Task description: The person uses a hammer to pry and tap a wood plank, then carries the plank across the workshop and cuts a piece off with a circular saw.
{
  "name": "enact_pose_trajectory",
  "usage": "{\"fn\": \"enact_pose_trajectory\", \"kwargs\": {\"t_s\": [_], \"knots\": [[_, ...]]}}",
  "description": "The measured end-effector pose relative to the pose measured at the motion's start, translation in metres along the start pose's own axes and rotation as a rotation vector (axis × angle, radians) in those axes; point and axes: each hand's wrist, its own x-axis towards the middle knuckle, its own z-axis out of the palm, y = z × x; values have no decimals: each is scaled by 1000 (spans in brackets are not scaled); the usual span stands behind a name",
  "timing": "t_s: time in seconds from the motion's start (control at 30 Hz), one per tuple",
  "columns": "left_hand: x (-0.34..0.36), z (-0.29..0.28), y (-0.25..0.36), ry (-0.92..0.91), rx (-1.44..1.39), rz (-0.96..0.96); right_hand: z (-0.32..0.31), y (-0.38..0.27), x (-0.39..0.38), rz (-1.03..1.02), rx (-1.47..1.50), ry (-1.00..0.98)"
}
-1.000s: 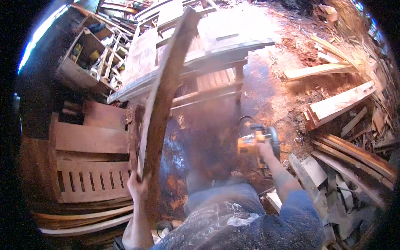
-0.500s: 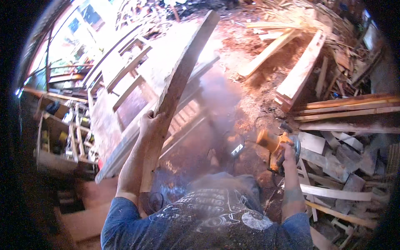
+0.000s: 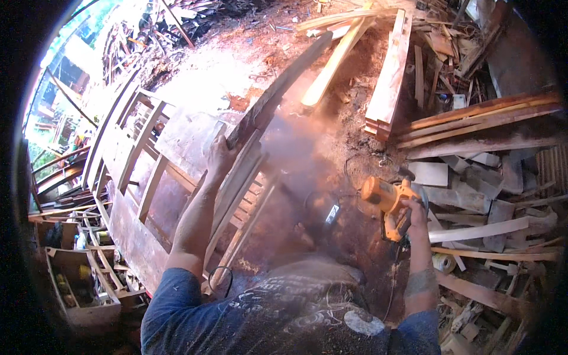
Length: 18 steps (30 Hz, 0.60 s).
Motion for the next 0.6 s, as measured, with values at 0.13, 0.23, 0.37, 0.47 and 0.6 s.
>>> {"fn": "enact_pose_trajectory", "kwargs": {"t_s": [0.13, 0.23, 0.37, 0.47, 0.6], "knots": [[-16, 13, 30, -5, 34, -4, 18, -20, -3, 26, -23, -23], [-6, 12, 27, -61, 24, -76, 30, -40, 5, -3, -84, -35], [17, 16, 13, -272, 39, -210, 33, -60, 27, 34, -97, -112], [24, 27, 9, -488, 93, -133, 40, -71, 54, 19, -165, -137], [-4, 32, 59, -333, -40, -239, 30, -89, 96, -20, -183, -207]]}}
